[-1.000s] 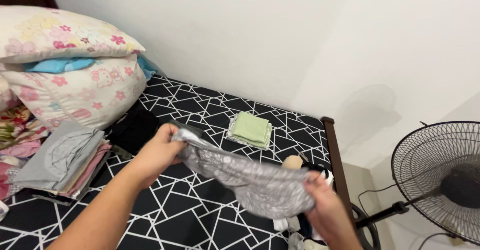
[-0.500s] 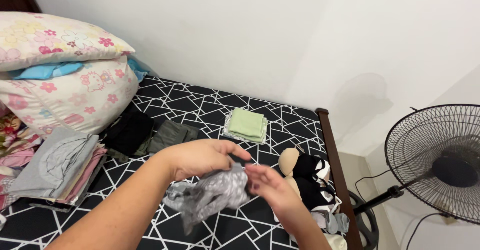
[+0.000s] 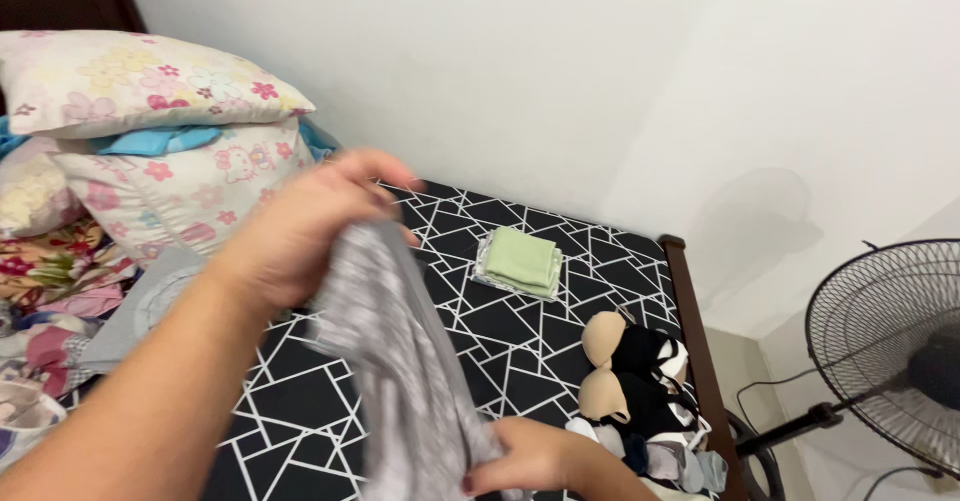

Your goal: The person folds several pieces of underwear on a bed. They handle each item one at a time, smoothing and folding them into compact shapes, then placing them into a black plastic bag. The process is repeated for multiple items of different colors and patterns.

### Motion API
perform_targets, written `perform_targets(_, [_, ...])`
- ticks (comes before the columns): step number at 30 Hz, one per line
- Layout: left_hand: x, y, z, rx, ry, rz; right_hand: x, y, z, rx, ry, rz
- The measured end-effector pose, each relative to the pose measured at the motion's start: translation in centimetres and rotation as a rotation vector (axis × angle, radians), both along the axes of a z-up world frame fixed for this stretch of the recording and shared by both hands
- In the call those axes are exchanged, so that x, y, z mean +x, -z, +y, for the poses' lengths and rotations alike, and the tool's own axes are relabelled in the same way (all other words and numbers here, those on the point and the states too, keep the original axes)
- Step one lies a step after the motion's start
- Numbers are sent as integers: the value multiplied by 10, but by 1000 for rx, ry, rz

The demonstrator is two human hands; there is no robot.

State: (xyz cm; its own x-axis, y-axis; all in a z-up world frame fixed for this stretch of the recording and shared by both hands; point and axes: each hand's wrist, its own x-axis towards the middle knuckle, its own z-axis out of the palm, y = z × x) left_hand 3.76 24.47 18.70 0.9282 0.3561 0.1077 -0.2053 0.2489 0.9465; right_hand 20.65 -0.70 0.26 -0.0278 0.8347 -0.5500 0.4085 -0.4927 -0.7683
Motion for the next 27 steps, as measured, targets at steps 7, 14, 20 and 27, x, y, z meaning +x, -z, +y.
perform_targets(7, [-42, 17, 16, 964, -211, 508, 71, 15, -16, 234, 435, -233])
perform_targets(14, [-38, 74, 14, 1729, -252, 462, 118, 0, -9, 369, 710, -285])
perform_targets(20, [-36, 104, 43, 1726, -291, 391, 143, -6, -21, 404, 1136, 463])
perform_targets(27, [-28, 110, 36, 1765, -299, 486, 155, 12, -39, 145, 1076, 32])
